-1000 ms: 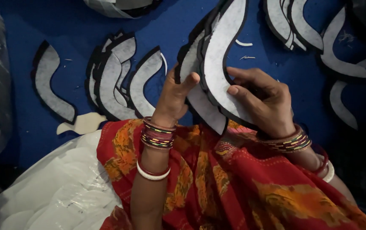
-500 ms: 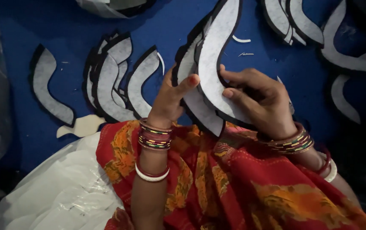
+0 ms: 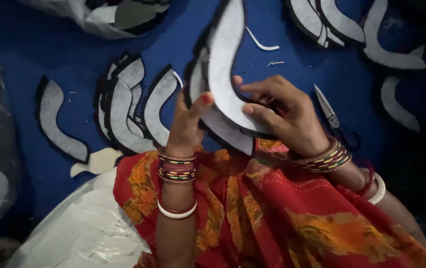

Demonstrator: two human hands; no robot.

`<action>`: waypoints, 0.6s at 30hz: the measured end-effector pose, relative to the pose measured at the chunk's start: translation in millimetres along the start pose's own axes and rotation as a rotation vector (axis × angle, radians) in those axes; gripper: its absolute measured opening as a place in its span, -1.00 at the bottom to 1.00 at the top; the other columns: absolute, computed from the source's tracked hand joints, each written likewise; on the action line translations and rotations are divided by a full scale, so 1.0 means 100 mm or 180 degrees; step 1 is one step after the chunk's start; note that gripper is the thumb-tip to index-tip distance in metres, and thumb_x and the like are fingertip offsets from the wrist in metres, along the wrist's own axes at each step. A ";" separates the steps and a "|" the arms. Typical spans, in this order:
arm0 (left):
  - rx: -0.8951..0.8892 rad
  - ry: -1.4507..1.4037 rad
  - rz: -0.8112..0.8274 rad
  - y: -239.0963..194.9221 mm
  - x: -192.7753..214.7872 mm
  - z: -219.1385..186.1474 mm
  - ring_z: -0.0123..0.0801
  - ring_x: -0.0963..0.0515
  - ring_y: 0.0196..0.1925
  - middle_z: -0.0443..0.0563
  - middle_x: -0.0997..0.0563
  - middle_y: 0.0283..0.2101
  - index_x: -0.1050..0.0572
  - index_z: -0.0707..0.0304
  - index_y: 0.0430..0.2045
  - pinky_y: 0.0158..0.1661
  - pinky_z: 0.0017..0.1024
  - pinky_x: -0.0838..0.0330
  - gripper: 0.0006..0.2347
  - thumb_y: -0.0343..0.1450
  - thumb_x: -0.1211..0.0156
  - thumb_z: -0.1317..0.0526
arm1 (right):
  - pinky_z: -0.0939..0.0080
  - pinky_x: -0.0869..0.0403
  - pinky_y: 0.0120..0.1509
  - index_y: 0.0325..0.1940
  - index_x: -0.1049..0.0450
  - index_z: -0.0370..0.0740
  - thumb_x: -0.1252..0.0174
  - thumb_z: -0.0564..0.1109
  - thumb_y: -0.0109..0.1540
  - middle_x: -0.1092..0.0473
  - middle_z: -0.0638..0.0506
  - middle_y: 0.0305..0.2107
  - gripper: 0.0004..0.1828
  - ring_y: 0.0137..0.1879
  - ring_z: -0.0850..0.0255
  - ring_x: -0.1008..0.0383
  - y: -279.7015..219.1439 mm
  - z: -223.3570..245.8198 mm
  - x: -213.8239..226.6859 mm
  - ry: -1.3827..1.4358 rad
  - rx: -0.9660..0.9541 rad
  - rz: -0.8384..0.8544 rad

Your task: Sorting and inspecting pre-cut shoe upper components on the floor.

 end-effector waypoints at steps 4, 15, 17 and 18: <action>0.0860 -0.2202 -0.0568 -0.07 0.10 0.36 -0.09 -0.51 0.33 0.21 -0.48 0.29 -0.30 0.27 0.32 0.33 -0.22 -0.39 -0.50 0.53 -0.23 0.02 | 0.35 -0.52 0.08 0.14 -0.48 -0.30 -0.31 -0.11 0.28 -0.45 0.04 -0.10 -0.62 0.01 0.35 -0.49 -0.07 -0.20 0.05 0.0371 -0.0401 -0.0129; 0.0125 -0.5631 -0.0408 -0.15 0.35 0.49 -0.29 -0.67 -0.08 0.18 -0.63 0.01 -0.34 0.47 0.27 -0.01 -0.26 -0.62 -0.34 0.45 -0.30 -0.13 | 0.30 -0.60 -0.02 0.16 -0.54 -0.33 -0.09 -0.05 0.40 -0.57 0.04 -0.23 -0.64 -0.13 0.35 -0.58 -0.26 -0.16 -0.19 0.2549 -0.0818 0.0673; 0.0140 -0.5604 -0.0376 -0.20 0.36 0.53 -0.30 -0.65 -0.10 0.15 -0.62 -0.04 -0.34 0.47 0.24 -0.03 -0.27 -0.62 -0.35 0.44 -0.33 -0.12 | 0.31 -0.58 -0.03 0.17 -0.55 -0.32 -0.07 -0.05 0.41 -0.55 0.04 -0.23 -0.63 -0.15 0.36 -0.56 -0.28 -0.12 -0.19 0.2588 -0.0864 0.0630; 0.0155 -0.5607 -0.0359 -0.23 0.35 0.55 -0.31 -0.63 -0.12 0.13 -0.62 -0.09 -0.34 0.46 0.22 -0.05 -0.27 -0.62 -0.36 0.43 -0.36 -0.11 | 0.32 -0.57 -0.04 0.18 -0.56 -0.32 -0.06 -0.04 0.41 -0.53 0.05 -0.23 -0.62 -0.16 0.37 -0.53 -0.30 -0.12 -0.18 0.2605 -0.0934 0.0584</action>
Point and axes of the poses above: each hand's wrist, its own y-axis towards the middle knuckle, its own x-axis out of the back of the hand, z = x × y, the point moved 9 cm from there along y, towards the middle knuckle
